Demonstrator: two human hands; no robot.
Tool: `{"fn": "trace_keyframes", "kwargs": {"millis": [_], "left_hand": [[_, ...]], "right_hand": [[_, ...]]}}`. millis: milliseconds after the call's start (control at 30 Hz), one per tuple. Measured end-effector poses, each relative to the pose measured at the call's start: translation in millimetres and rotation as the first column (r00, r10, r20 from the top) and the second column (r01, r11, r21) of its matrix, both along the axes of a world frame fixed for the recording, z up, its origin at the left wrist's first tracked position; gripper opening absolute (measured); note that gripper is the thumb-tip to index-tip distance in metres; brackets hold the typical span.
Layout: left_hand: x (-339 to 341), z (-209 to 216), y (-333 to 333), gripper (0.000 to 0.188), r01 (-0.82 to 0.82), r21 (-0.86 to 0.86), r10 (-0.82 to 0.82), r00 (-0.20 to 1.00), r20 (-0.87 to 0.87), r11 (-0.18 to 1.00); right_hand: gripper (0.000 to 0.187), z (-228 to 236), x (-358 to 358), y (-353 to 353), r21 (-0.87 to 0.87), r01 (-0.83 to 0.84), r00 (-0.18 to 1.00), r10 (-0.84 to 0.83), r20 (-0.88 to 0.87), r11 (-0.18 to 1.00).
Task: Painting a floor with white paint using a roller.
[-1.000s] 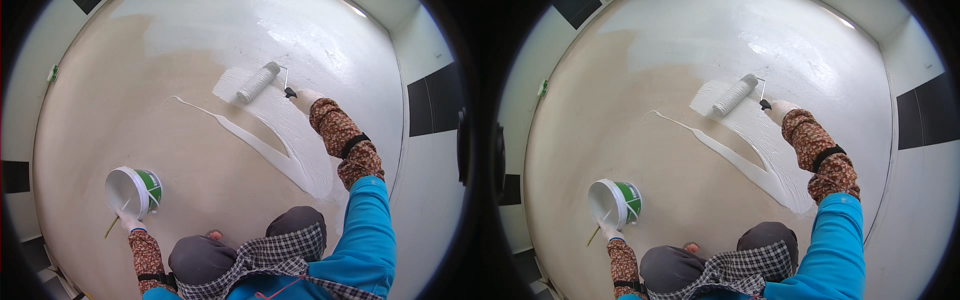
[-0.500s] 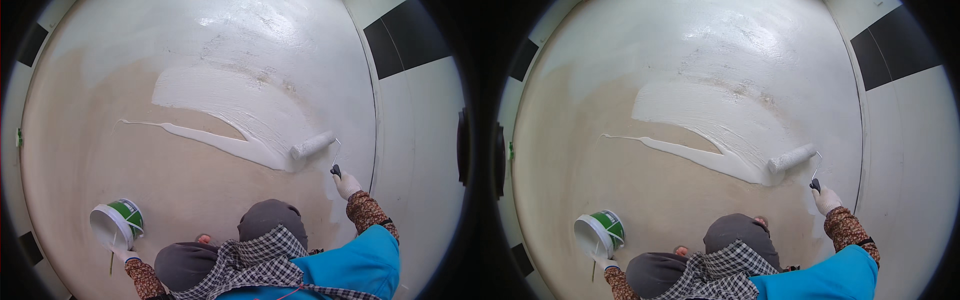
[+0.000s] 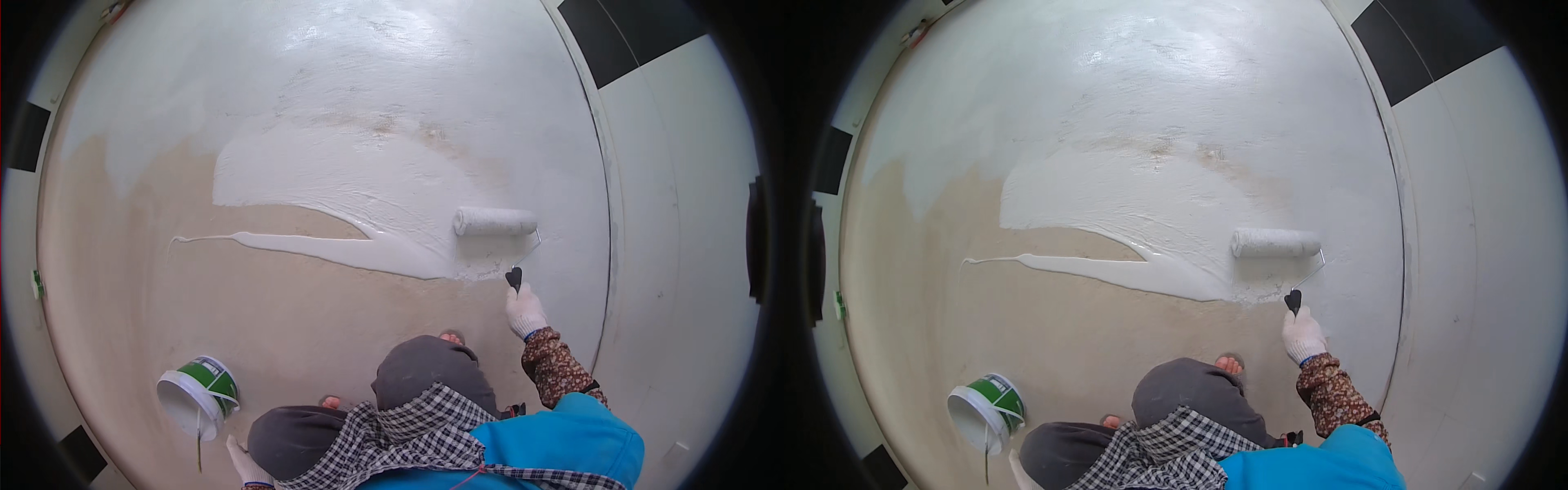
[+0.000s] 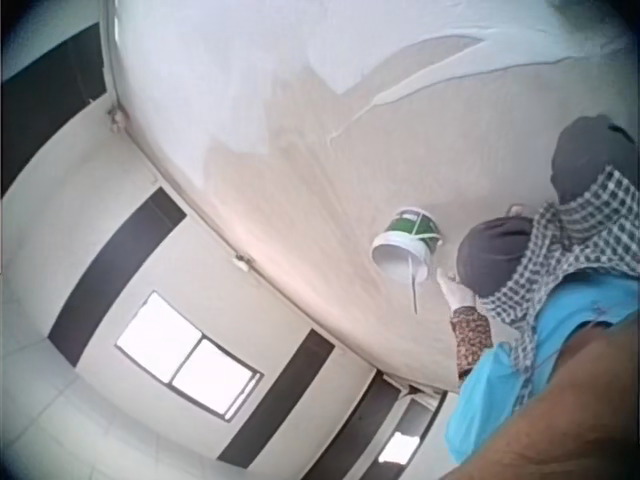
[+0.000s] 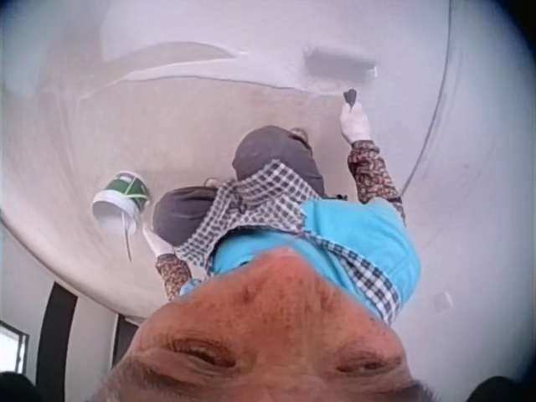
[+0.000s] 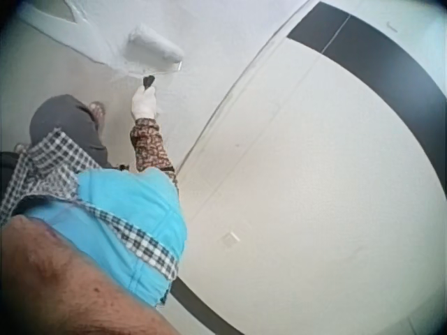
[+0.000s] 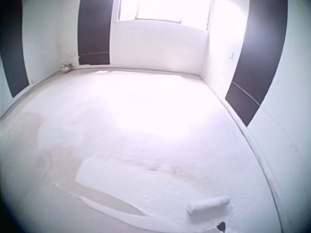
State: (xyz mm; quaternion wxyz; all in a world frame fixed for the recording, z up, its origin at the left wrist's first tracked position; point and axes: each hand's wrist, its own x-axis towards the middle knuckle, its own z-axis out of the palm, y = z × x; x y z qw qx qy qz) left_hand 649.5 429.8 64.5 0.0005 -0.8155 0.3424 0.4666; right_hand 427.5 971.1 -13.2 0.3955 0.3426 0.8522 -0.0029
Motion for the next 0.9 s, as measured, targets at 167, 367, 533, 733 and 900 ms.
{"fn": "trace_keyframes", "kwargs": {"millis": [167, 367, 533, 733, 900], "left_hand": [[-86, 63, 21, 0.030, 0.817, -0.051, -0.804, 0.575, 0.152, 0.575], [-156, 84, 63, 0.030, 0.939, -0.257, -0.965, 0.184, -0.187, 0.229], [-180, 69, 111, 0.026, 0.989, -0.140, -0.985, 0.028, -0.169, 0.052], [-210, 53, 115, 0.023, 0.996, -0.084, -0.978, -0.044, -0.202, -0.028], [-219, 51, 115, 0.025, 0.998, -0.041, -0.964, 0.029, -0.263, 0.041]], "right_hand": [[0.044, -92, -150, 36, 0.004, -0.030, 0.965, 0.030, -0.262, 1.000], [0.043, -127, -286, 26, -0.064, -0.176, 0.935, 0.147, -0.324, 0.982], [0.046, -86, -204, 31, -0.052, -0.156, 0.958, 0.138, -0.251, 0.986], [0.041, -1, -16, 5, -0.065, -0.170, 0.983, 0.174, 0.058, 0.983], [0.038, 14, 29, -20, -0.065, -0.110, 0.985, 0.117, 0.123, 0.992]]}}
